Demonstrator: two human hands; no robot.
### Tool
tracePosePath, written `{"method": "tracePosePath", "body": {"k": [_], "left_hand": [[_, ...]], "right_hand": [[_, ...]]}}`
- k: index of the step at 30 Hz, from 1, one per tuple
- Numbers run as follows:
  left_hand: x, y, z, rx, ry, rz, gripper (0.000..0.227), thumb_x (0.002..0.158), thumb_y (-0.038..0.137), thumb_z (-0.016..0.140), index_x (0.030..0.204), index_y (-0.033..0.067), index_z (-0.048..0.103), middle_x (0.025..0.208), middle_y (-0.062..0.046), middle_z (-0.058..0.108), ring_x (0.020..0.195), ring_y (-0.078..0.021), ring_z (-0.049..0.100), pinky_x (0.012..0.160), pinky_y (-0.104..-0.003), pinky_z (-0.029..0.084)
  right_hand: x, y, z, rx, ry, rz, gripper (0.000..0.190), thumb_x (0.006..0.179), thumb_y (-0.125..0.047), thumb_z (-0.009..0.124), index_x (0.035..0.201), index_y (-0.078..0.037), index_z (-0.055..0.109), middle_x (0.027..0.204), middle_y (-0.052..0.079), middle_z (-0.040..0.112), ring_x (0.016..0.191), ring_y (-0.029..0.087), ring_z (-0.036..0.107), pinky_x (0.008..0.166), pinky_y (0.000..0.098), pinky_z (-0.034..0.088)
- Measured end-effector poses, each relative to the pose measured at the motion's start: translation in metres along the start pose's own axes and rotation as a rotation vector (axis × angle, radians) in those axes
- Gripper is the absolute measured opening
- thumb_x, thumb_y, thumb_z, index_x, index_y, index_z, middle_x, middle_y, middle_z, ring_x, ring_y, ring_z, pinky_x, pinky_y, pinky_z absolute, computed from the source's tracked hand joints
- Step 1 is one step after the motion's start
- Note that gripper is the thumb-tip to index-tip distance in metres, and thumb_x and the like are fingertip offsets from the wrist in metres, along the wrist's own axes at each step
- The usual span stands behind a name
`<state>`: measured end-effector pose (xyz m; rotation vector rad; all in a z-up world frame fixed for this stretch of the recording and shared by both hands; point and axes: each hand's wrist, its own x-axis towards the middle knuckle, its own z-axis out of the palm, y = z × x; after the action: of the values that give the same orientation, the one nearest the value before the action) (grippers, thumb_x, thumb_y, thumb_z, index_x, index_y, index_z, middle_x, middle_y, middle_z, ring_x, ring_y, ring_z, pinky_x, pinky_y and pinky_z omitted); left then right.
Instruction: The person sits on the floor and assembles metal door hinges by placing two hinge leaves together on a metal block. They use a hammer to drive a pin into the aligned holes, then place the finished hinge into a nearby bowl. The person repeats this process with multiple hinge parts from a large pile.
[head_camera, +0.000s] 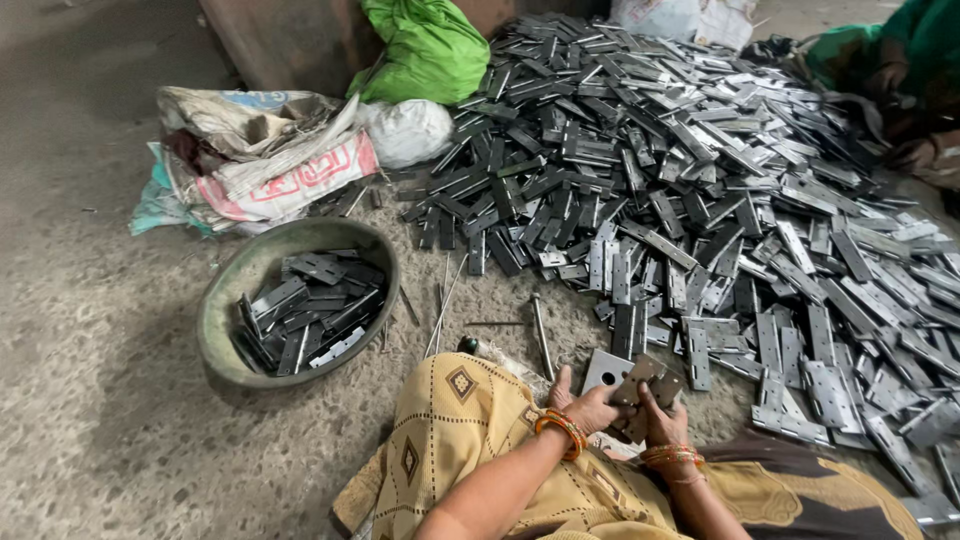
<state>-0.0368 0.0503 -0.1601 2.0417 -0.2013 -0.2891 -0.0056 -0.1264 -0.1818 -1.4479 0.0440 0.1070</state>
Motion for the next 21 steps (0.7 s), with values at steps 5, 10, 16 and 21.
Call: {"method": "tracePosePath", "body": {"k": [5, 10, 16, 21], "left_hand": [[0.006, -0.01, 0.013, -0.195, 0.059, 0.101, 0.069, 0.083, 0.009, 0.049, 0.152, 0.0018, 0.044, 0.148, -0.019, 0.058, 0.14, -0.0264, 0.051, 0.119, -0.034, 0.036], [0.019, -0.035, 0.029, -0.439, 0.084, 0.22, 0.069, 0.081, 0.008, 0.045, 0.15, 0.0037, 0.048, 0.143, -0.016, 0.062, 0.132, -0.0222, 0.058, 0.114, -0.035, 0.045], [0.026, -0.053, 0.043, 0.04, 0.482, 0.331, 0.05, 0.084, 0.023, 0.061, 0.133, 0.011, 0.065, 0.127, -0.015, 0.071, 0.124, -0.0262, 0.062, 0.112, -0.038, 0.037], [0.031, -0.051, 0.041, 0.363, 0.397, -0.113, 0.041, 0.078, 0.049, 0.067, 0.107, 0.0221, 0.078, 0.111, -0.011, 0.074, 0.115, -0.0251, 0.064, 0.104, -0.035, 0.045]], "right_hand": [[-0.011, -0.01, -0.001, 0.058, 0.0, -0.047, 0.029, 0.095, -0.029, 0.073, 0.101, 0.0, 0.072, 0.086, 0.005, 0.073, 0.067, 0.012, 0.062, 0.056, 0.0275, 0.048], [-0.02, -0.022, 0.009, 0.051, -0.01, -0.144, 0.03, 0.094, -0.03, 0.073, 0.101, -0.001, 0.073, 0.087, 0.004, 0.073, 0.069, 0.01, 0.064, 0.058, 0.026, 0.051], [-0.009, -0.012, 0.008, -0.057, 0.006, -0.139, 0.031, 0.099, -0.03, 0.074, 0.102, 0.0, 0.071, 0.085, 0.006, 0.071, 0.065, 0.015, 0.062, 0.055, 0.0299, 0.048], [0.006, -0.003, 0.006, -0.146, -0.028, 0.016, 0.028, 0.101, -0.03, 0.074, 0.107, -0.004, 0.068, 0.09, 0.003, 0.07, 0.069, 0.014, 0.063, 0.06, 0.0293, 0.05]]}}
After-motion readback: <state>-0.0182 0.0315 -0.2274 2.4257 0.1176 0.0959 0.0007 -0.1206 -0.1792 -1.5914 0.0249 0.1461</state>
